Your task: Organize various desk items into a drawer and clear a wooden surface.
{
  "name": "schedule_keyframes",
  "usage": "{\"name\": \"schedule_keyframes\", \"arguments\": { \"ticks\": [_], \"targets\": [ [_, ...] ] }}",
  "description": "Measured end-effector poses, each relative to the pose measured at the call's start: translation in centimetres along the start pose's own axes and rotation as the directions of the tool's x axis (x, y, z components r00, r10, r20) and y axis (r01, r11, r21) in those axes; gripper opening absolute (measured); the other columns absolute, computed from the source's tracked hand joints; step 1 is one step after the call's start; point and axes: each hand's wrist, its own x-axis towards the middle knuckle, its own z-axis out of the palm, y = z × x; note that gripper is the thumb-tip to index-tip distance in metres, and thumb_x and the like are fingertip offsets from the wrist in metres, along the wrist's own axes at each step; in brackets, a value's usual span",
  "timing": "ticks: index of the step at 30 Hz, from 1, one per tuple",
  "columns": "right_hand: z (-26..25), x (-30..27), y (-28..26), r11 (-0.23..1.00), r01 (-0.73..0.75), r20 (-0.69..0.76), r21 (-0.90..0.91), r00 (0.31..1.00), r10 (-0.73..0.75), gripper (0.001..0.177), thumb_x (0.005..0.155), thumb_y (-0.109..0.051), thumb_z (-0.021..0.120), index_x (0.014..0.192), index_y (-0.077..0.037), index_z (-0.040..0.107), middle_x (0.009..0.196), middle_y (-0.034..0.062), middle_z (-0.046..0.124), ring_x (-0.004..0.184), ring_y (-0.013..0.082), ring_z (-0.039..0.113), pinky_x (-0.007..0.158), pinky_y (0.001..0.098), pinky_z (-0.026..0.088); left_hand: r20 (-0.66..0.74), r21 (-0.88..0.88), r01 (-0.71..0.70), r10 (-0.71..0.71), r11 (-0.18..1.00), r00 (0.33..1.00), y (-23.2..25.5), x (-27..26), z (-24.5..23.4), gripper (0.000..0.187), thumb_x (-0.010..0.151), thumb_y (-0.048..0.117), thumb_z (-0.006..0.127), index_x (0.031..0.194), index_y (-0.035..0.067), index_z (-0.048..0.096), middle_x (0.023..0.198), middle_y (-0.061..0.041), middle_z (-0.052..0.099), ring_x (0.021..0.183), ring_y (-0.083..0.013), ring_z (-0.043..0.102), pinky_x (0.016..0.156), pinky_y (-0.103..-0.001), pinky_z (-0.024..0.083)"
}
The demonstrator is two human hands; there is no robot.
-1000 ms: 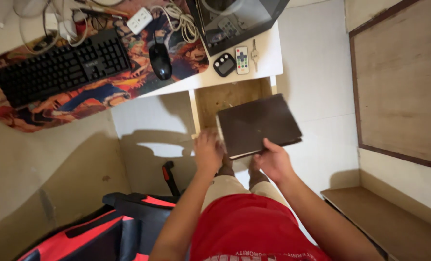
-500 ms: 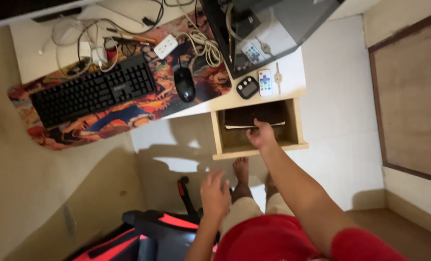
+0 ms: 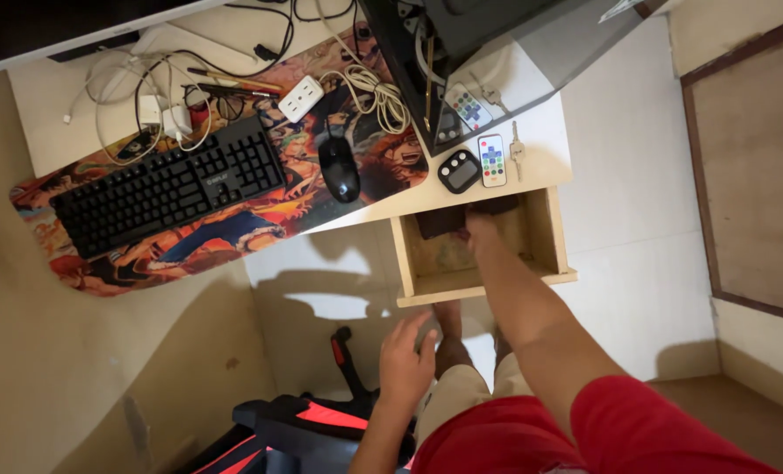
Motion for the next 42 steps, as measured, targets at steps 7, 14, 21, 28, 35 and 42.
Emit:
{"name": "schedule_keyframes", "arguments": {
  "ticks": [7, 14, 21, 28, 35, 42],
  "targets": [
    [-0.6, 1.3, 1.4, 0.998, -0.005, 0.110, -0.061, 0.994, 0.012, 0.030, 0.106, -0.031, 0.048, 0.120, -0.010, 0.065, 0.108, 0.0100, 0.074, 0.091, 0.0259, 0.074, 0.077, 0.0469, 0.066, 0.051, -0.071, -0.022, 0.026, 0.997, 0.998, -0.1, 0.4, 1.0, 0.026, 0.091, 0.012, 0.070, 0.115, 0.003, 0.069, 0.115, -0.018, 0.072, 0.106, -0.0393, 0.069, 0.089, -0.043, 0.055],
    [0.5, -0.9, 1.7, 1.000, -0.025, 0.058, -0.015, 0.998, 0.026, 0.029, 0.108, -0.026, 0.043, 0.125, -0.012, 0.062, 0.112, 0.0111, 0.072, 0.097, 0.0294, 0.071, 0.083, 0.0477, 0.060, 0.112, -0.092, 0.020, -0.010, 0.996, 0.994, -0.4, 0.0, 1.3, 0.026, 0.091, 0.011, 0.069, 0.116, 0.003, 0.069, 0.117, -0.018, 0.072, 0.107, -0.0392, 0.068, 0.090, -0.042, 0.055],
    [0.3, -4.6, -0.4, 0.973, -0.228, 0.127, 0.041, 0.967, 0.221, 0.023, 0.106, -0.014, 0.048, 0.125, -0.001, 0.054, 0.118, 0.0235, 0.063, 0.109, 0.0420, 0.064, 0.096, 0.0600, 0.054, 0.159, -0.053, 0.006, 0.002, 0.999, 0.987, -0.5, 0.2, 1.2, 0.029, 0.092, 0.014, 0.068, 0.120, 0.004, 0.068, 0.120, -0.020, 0.069, 0.111, -0.0409, 0.065, 0.092, -0.043, 0.053],
    [-4.3, -30.8, -5.4, 0.955, 0.158, 0.217, -0.252, 0.971, -0.103, 0.022, 0.102, -0.020, 0.052, 0.117, -0.006, 0.060, 0.095, 0.0094, 0.064, 0.081, 0.0242, 0.061, 0.075, 0.0429, 0.051, 0.251, -0.060, -0.102, 0.114, 0.993, 0.961, 2.1, 1.8, 2.6, 0.031, 0.092, 0.016, 0.068, 0.122, 0.005, 0.067, 0.123, -0.019, 0.069, 0.114, -0.0396, 0.065, 0.096, -0.043, 0.052],
    [-18.3, -41.1, -6.3, 0.699, 0.550, 0.193, -0.458, 0.829, -0.526, 0.021, 0.098, -0.018, 0.059, 0.112, -0.004, 0.067, 0.096, 0.0052, 0.073, 0.085, 0.0148, 0.067, 0.077, 0.0300, 0.052, 0.441, -0.026, -0.320, 0.298, 0.947, 0.846, 6.9, 1.5, 8.3, 0.033, 0.089, 0.019, 0.070, 0.120, 0.008, 0.068, 0.121, -0.017, 0.069, 0.114, -0.0390, 0.064, 0.097, -0.043, 0.051],
    [-34.0, -49.4, -2.6, 0.694, 0.638, -0.033, -0.335, 0.728, -0.685, 0.018, 0.100, -0.019, 0.064, 0.099, -0.003, 0.073, 0.087, 0.0032, 0.071, 0.080, 0.0111, 0.061, 0.076, 0.0278, 0.050, 0.642, -0.071, -0.524, 0.441, 0.849, 0.627, 12.6, -5.3, 18.0, 0.032, 0.091, 0.022, 0.071, 0.121, 0.011, 0.069, 0.121, -0.016, 0.069, 0.113, -0.0377, 0.063, 0.096, -0.044, 0.051]
  ]
}}
